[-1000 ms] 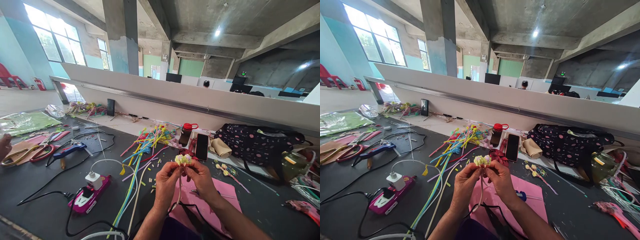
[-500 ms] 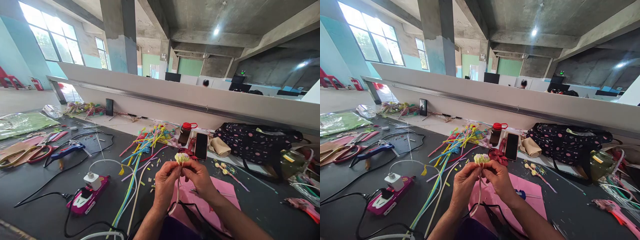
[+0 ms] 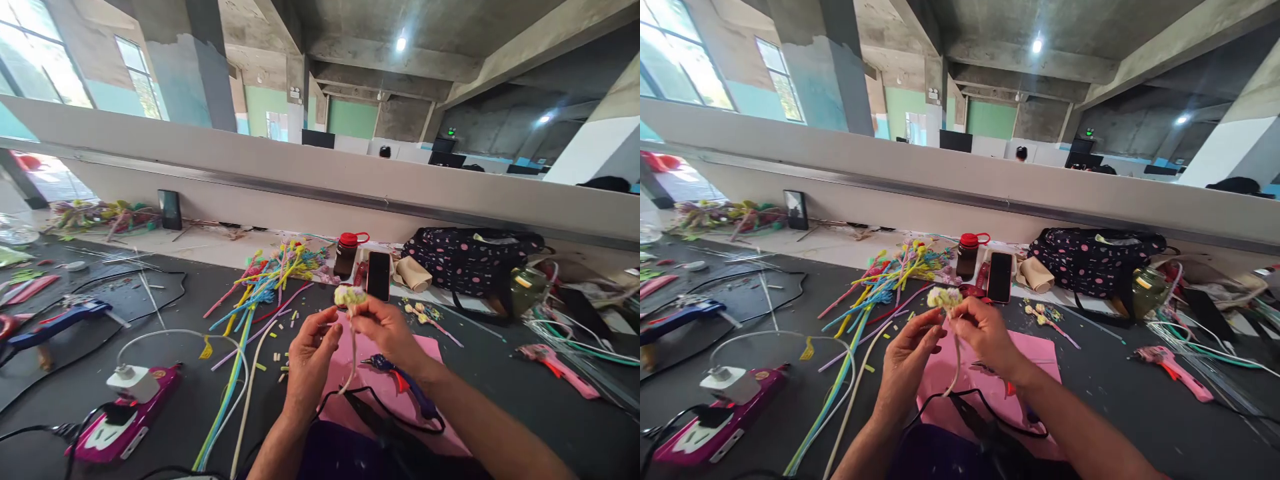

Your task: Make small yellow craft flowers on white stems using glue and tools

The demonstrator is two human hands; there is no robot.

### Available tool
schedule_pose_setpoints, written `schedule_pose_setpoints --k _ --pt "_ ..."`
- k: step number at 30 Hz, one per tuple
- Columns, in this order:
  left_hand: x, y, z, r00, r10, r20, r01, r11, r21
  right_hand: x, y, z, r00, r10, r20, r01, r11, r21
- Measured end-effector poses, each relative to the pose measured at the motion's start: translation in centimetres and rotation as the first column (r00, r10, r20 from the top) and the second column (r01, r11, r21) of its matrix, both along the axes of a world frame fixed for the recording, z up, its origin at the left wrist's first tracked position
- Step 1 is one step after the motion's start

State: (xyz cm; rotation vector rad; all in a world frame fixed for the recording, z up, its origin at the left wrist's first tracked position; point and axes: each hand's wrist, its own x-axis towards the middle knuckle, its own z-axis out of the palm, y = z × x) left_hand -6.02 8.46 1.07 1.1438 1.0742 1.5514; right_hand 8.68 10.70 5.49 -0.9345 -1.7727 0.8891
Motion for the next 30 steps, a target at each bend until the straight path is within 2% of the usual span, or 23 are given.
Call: schedule_pose_setpoints --k 2,3,4,5,6,7,8,9,10,11,12,13,15,17,20,22,24,26,28,30 --pt "0.0 0.1 -0.1 1.000 -0.008 -0.002 0.008 0.999 -0.033 2.4 -0.4 2.6 0.988 -0.126 0.084 0.115 0.985 0.127" --pt "0.0 0.2 -0.1 1.000 -0.009 -0.006 0.008 0.999 -0.045 3.8 -0.5 3.9 0.963 -0.229 0.145 0.190 0.951 0.243" --pt "0.0 0.2 -0.1 1.000 -0.007 -0.010 0.006 0.999 -0.054 5.3 -0.4 5.1 0.911 -0.353 0.215 0.254 0.888 0.383" --pt "0.0 0.2 -0.1 1.000 -0.003 -0.012 0.002 0.998 -0.062 6.9 -0.3 5.9 0.836 -0.488 0.252 0.290 0.781 0.552" --pt "0.0 0.2 0.0 1.000 0.001 -0.011 -0.002 0.998 -0.067 8.4 0.0 6.2 0.750 -0.587 0.304 0.263 0.687 0.678" --pt "0.0 0.2 0.0 1.000 0.005 -0.006 -0.005 0.997 -0.072 9.9 0.3 6.1 0.664 -0.657 0.357 0.211 0.623 0.754" --pt "0.0 0.2 0.1 1.000 0.007 0.003 -0.007 0.997 -0.076 11.3 0.7 5.5 0.569 -0.697 0.437 0.149 0.609 0.779" --pt "0.0 0.2 0.1 1.000 0.008 0.016 -0.006 0.997 -0.078 12.6 1.2 4.4 0.473 -0.722 0.504 0.115 0.618 0.777" --pt "0.0 0.2 0.2 0.999 0.008 0.033 -0.006 0.997 -0.078 13.9 1.6 2.9 0.387 -0.710 0.588 0.089 0.664 0.742" --pt "0.0 0.2 0.2 0.999 0.010 0.050 -0.006 0.997 -0.077 15.0 1.9 1.2 0.324 -0.682 0.656 0.084 0.711 0.698" --pt "0.1 0.3 0.2 0.998 0.014 0.067 -0.009 0.997 -0.073 16.1 2.1 -0.6 0.276 -0.669 0.690 0.108 0.735 0.670" --pt "0.1 0.3 0.1 0.996 0.025 0.083 -0.020 0.998 -0.067 17.0 2.3 -2.3 0.261 -0.661 0.703 0.125 0.746 0.655" --pt "0.0 0.7 -0.1 0.992 0.074 0.102 -0.070 0.996 -0.046 18.3 2.3 -5.3 0.256 -0.648 0.717 0.152 0.760 0.632" --pt "-0.1 1.1 -0.4 0.982 0.146 0.117 -0.145 0.989 -0.017 19.1 2.1 -7.3 0.265 -0.643 0.719 0.184 0.766 0.617" --pt "-0.3 1.6 -0.6 0.961 0.237 0.144 -0.244 0.969 0.031 19.3 1.9 -8.2 0.302 -0.632 0.713 0.218 0.774 0.594" --pt "-0.2 1.6 -0.5 0.961 0.226 0.156 -0.236 0.971 0.045 18.9 1.7 -8.0 0.343 -0.621 0.705 0.224 0.783 0.580" --pt "0.1 1.3 -0.3 0.980 0.135 0.149 -0.141 0.990 0.030 18.1 1.5 -7.3 0.388 -0.603 0.697 0.212 0.795 0.569" --pt "0.6 0.8 -0.2 0.991 -0.014 0.135 0.016 1.000 -0.011 16.7 1.1 -6.5 0.452 -0.574 0.683 0.184 0.809 0.558" --pt "1.3 0.4 -0.3 0.974 -0.182 0.138 0.190 0.980 -0.054 14.9 0.5 -5.5 0.552 -0.511 0.659 0.130 0.834 0.537" --pt "1.9 0.0 -0.6 0.943 -0.300 0.146 0.313 0.947 -0.069 13.0 -0.1 -4.5 0.646 -0.409 0.645 0.048 0.865 0.500"
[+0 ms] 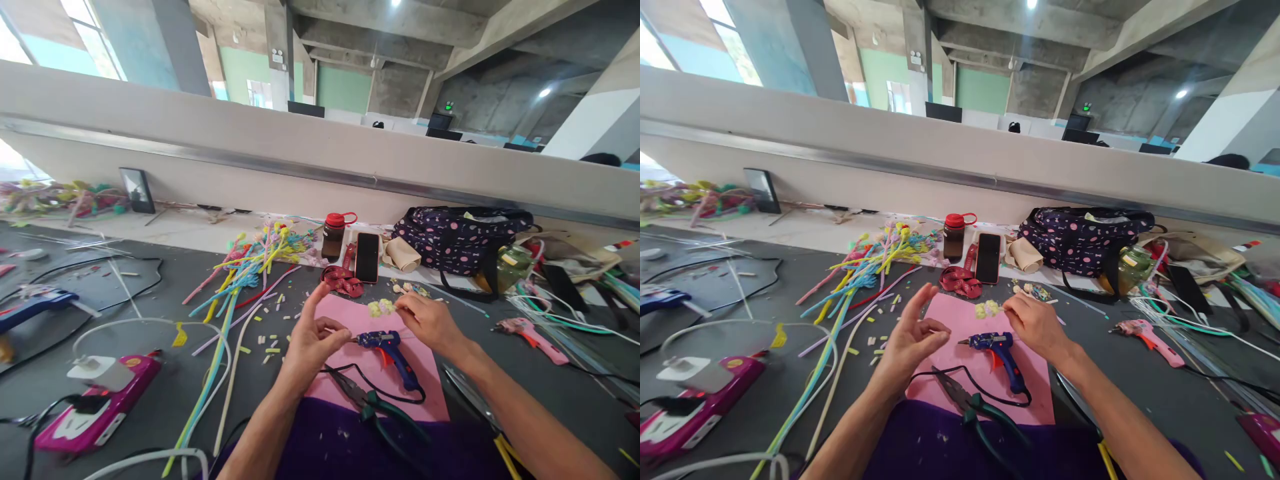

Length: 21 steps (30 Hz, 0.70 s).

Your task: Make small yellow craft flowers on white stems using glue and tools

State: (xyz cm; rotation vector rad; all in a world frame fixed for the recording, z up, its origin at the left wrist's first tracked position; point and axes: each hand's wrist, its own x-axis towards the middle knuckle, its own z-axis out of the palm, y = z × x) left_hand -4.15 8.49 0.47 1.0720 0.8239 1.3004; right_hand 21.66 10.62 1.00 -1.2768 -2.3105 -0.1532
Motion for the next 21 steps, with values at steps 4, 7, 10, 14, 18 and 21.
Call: schedule_pose_setpoints --k 4,7,10,14,18,21 --pt "0.5 -0.3 -0.6 0.988 -0.153 0.016 0.153 0.988 0.016 -3.5 -1.0 1.8 0.987 0.154 -0.051 -0.158 0.985 -0.072" --pt "0.3 -0.4 -0.6 0.953 -0.299 -0.040 0.296 0.953 -0.061 -4.8 -1.0 2.5 0.975 0.208 -0.083 -0.215 0.972 -0.095" --pt "-0.3 -0.3 -0.5 0.909 -0.399 -0.121 0.384 0.915 -0.126 -4.6 -0.5 2.7 0.981 0.178 -0.083 -0.185 0.978 -0.092" --pt "-1.1 0.7 -0.5 0.983 -0.180 0.027 0.182 0.971 -0.153 -2.1 0.4 2.6 0.997 0.078 -0.020 -0.079 0.997 -0.028" --pt "-2.1 1.7 -0.2 0.950 0.126 0.286 -0.072 0.979 -0.192 1.4 0.7 2.4 0.992 -0.071 0.108 0.064 0.996 0.064" --pt "-3.1 2.2 0.3 0.870 0.306 0.385 -0.239 0.947 -0.214 3.7 0.8 2.1 0.961 -0.199 0.190 0.180 0.977 0.114"
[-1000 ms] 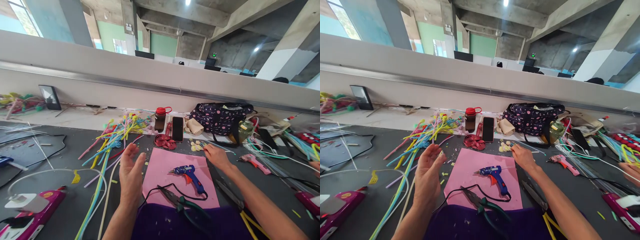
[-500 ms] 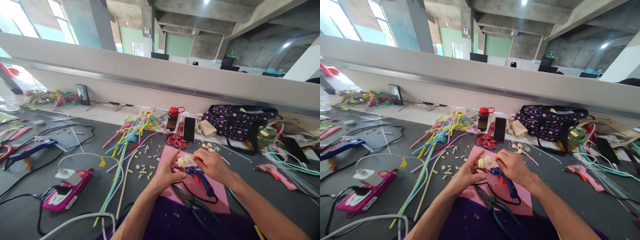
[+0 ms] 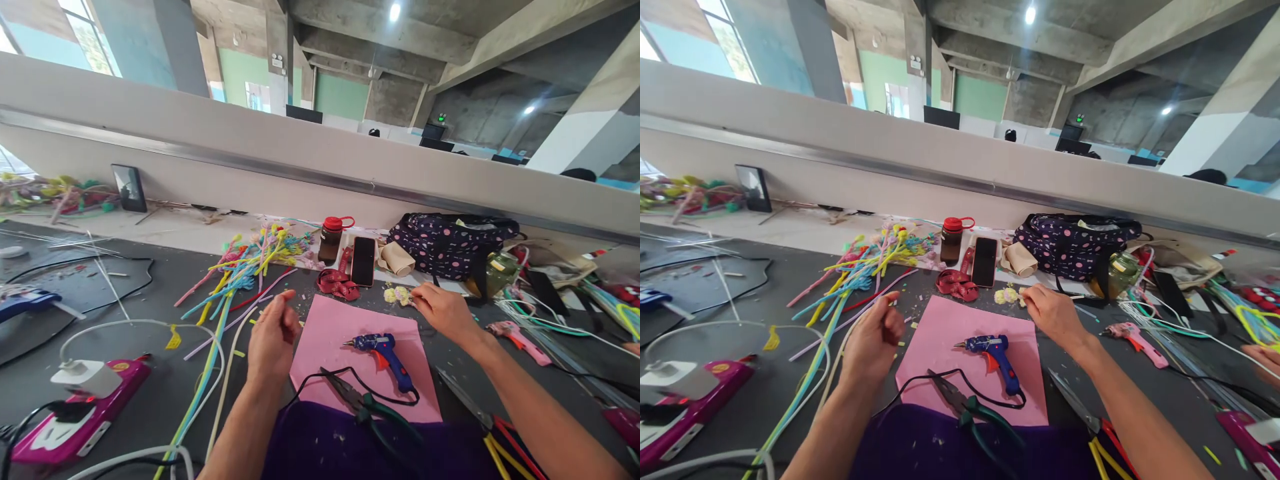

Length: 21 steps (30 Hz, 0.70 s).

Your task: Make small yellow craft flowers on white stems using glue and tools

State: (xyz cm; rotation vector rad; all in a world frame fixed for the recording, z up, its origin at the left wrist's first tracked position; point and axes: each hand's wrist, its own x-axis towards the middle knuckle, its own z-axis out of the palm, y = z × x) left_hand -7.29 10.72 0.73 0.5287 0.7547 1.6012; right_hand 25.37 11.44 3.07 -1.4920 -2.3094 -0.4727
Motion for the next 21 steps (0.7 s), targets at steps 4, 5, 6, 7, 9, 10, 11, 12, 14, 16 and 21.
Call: schedule_pose_setpoints --k 4,5,6,7,9,10,11,12,14,16,21 --pt "-1.1 0.4 0.4 0.984 0.176 0.012 -0.175 0.982 -0.072 2.4 0.4 -1.0 0.984 -0.168 0.067 0.172 0.983 -0.058" --pt "-1.2 0.5 0.5 0.983 0.183 0.005 -0.182 0.980 -0.087 2.8 0.5 -1.4 0.979 -0.191 0.070 0.197 0.977 -0.078" --pt "-1.2 0.5 0.5 0.984 0.180 -0.002 -0.179 0.980 -0.090 3.1 0.7 -1.8 0.976 -0.208 0.067 0.214 0.972 -0.097" --pt "-1.2 0.6 0.5 0.985 0.173 -0.010 -0.174 0.981 -0.092 3.4 0.8 -2.2 0.974 -0.218 0.062 0.224 0.967 -0.119" --pt "-1.0 0.6 0.4 0.987 0.157 -0.027 -0.159 0.983 -0.093 3.6 1.1 -3.1 0.971 -0.231 0.058 0.238 0.954 -0.180" --pt "-0.9 0.6 0.4 0.987 0.154 -0.037 -0.157 0.982 -0.101 3.5 1.4 -3.5 0.971 -0.232 0.057 0.239 0.947 -0.216" --pt "-0.7 0.6 0.4 0.988 0.147 -0.047 -0.151 0.982 -0.110 3.5 1.6 -3.8 0.972 -0.230 0.058 0.237 0.937 -0.255" --pt "-0.6 0.6 0.3 0.989 0.138 -0.055 -0.144 0.982 -0.119 3.3 1.9 -4.1 0.973 -0.223 0.060 0.231 0.927 -0.296" --pt "-0.4 0.6 0.3 0.991 0.119 -0.064 -0.127 0.982 -0.140 3.0 2.5 -4.6 0.977 -0.204 0.065 0.213 0.902 -0.375" --pt "-0.3 0.7 0.3 0.993 0.096 -0.071 -0.107 0.981 -0.165 2.7 3.1 -4.9 0.981 -0.183 0.068 0.194 0.875 -0.444" --pt "-0.2 0.7 0.2 0.996 0.062 -0.067 -0.074 0.978 -0.194 2.5 4.3 -5.0 0.987 -0.144 0.070 0.159 0.816 -0.555"
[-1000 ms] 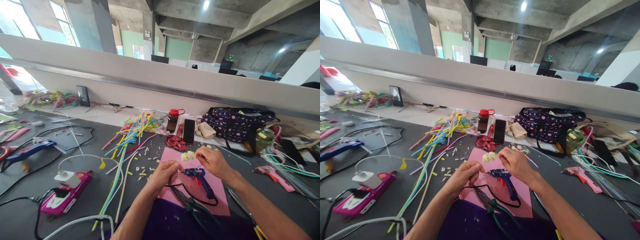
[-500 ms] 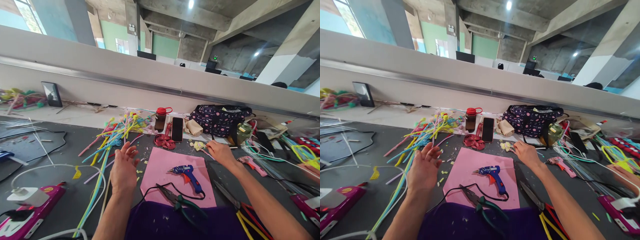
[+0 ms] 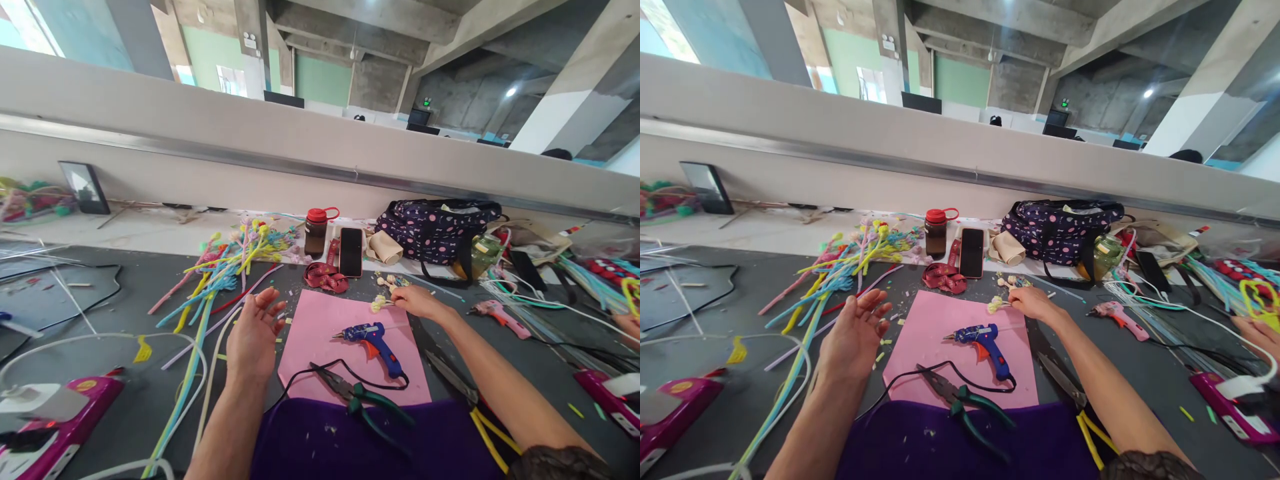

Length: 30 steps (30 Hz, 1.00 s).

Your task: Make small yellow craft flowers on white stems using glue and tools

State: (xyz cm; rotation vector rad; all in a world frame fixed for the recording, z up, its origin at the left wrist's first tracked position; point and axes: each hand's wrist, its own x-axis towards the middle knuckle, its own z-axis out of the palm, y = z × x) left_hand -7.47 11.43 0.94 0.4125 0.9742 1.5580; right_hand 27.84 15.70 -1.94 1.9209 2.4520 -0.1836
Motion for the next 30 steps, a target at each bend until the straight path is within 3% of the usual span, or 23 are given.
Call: schedule_pose_setpoints --k 15,25,30 --pt "0.5 -0.1 0.1 0.999 -0.045 0.002 0.045 0.999 -0.019 -1.1 0.2 0.3 0.997 -0.053 0.061 0.052 0.998 0.030" --pt "0.5 -0.3 0.0 0.998 -0.066 0.004 0.066 0.998 -0.007 -2.8 0.4 -1.3 0.998 -0.055 0.042 0.052 0.997 0.059" --pt "0.5 -0.3 -0.1 0.998 -0.058 -0.006 0.058 0.998 0.000 -3.1 -0.7 0.3 0.999 -0.050 -0.013 0.052 0.990 0.132"
